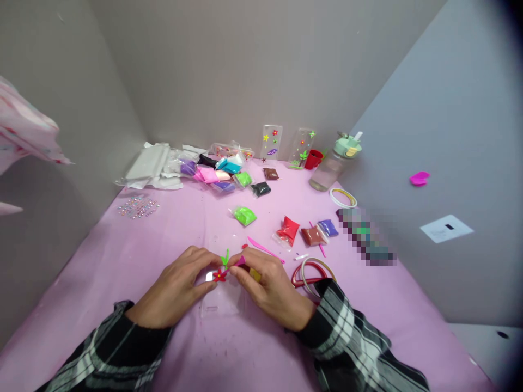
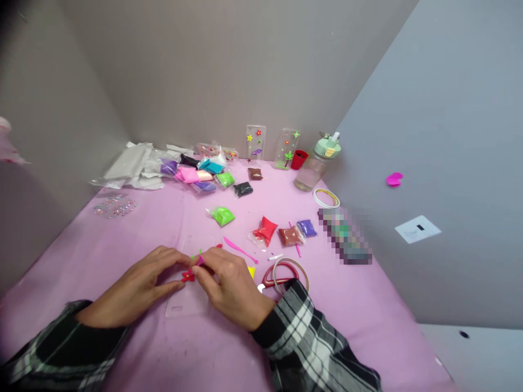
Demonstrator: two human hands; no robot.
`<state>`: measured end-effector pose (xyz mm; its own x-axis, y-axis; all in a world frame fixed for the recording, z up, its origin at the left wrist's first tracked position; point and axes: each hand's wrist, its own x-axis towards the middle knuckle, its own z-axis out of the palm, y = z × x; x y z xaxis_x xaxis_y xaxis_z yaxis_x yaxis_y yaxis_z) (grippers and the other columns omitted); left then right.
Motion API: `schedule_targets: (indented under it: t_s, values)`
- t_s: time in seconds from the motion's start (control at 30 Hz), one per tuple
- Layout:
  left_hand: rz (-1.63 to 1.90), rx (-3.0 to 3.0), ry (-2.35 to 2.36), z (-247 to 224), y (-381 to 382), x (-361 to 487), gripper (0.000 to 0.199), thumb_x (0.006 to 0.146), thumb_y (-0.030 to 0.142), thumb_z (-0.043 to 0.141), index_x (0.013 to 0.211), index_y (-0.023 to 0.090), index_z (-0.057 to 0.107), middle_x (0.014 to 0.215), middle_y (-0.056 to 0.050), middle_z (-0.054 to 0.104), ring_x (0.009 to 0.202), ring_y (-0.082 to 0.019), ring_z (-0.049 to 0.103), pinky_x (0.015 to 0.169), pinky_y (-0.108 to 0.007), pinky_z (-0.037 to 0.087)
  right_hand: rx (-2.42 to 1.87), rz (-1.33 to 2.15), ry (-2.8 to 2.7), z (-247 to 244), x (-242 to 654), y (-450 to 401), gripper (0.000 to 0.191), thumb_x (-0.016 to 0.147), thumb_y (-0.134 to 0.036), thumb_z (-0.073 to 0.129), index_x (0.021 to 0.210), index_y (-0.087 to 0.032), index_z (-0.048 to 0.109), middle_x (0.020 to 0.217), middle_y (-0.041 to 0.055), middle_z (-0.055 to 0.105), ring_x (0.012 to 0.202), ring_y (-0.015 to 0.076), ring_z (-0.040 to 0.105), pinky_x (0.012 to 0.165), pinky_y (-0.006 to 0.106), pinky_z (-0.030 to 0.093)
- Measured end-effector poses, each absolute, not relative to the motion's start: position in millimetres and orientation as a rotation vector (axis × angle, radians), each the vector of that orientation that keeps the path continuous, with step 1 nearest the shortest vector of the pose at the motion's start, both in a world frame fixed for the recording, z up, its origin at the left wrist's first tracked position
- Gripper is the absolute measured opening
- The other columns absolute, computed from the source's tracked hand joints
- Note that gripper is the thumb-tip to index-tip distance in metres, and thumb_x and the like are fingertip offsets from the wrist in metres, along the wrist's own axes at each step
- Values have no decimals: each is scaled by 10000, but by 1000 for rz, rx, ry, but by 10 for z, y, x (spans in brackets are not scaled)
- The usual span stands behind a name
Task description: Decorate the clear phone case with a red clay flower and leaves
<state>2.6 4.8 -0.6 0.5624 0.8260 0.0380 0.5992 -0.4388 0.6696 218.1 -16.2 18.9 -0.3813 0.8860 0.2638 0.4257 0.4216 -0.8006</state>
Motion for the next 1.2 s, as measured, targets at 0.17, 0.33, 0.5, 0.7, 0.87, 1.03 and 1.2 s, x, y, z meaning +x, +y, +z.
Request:
schedule_targets:
  t_s: [0.17,0.33,0.5,0.7,0.87,1.03,1.2]
  values:
    - [490,2191,1126,-11,47,21,150,927,239,614,1075,262,618,1051,-4,663,1021,-226,579,890,-349,469,-1104,833,-2040,194,2164,-158,123,977,-163,549,920,-180,657,805,17,622,773,159,564,715,278,428]
    - [491,2205,1123,-12,45,18,151,932,228,611,1078,265,610,1052,1,657,1024,-221,573,892,-344,463,-1104,814,-2037,188,2162,-160,127,978,-162,541,932,-174,658,815,24,630,776,161,569,721,280,432]
    - [491,2200,1123,4,43,26,154,933,227,615,1082,265,611,1049,7,654,1027,-219,571,892,-342,459,-1086,808,-2009,173,2165,-168,134,984,-179,538,932,-175,662,806,19,624,767,155,567,714,274,431]
    - [483,2195,1113,-16,46,28,131,940,229,611,1068,260,607,1055,5,649,1029,-220,563,897,-344,453,-1079,770,-2081,134,2152,-166,141,994,-204,537,942,-167,662,806,26,619,763,159,558,707,270,429]
    - [488,2206,1111,-21,45,21,148,940,234,612,1084,266,605,1049,6,649,1022,-219,564,887,-337,454,-1068,771,-2040,153,2161,-165,146,993,-190,533,944,-154,666,799,26,617,758,152,564,711,267,432]
    - [493,2217,1101,-17,40,13,160,937,216,612,1089,269,607,1058,9,653,1030,-215,564,894,-333,452,-1081,760,-2066,162,2162,-153,153,991,-184,532,939,-145,670,803,31,620,760,155,565,709,273,434]
    - [511,2214,1100,-32,40,9,164,935,212,612,1086,276,606,1045,17,653,1024,-209,569,891,-328,455,-1075,754,-2059,176,2155,-166,148,985,-175,534,934,-144,669,794,29,617,746,152,562,696,272,434]
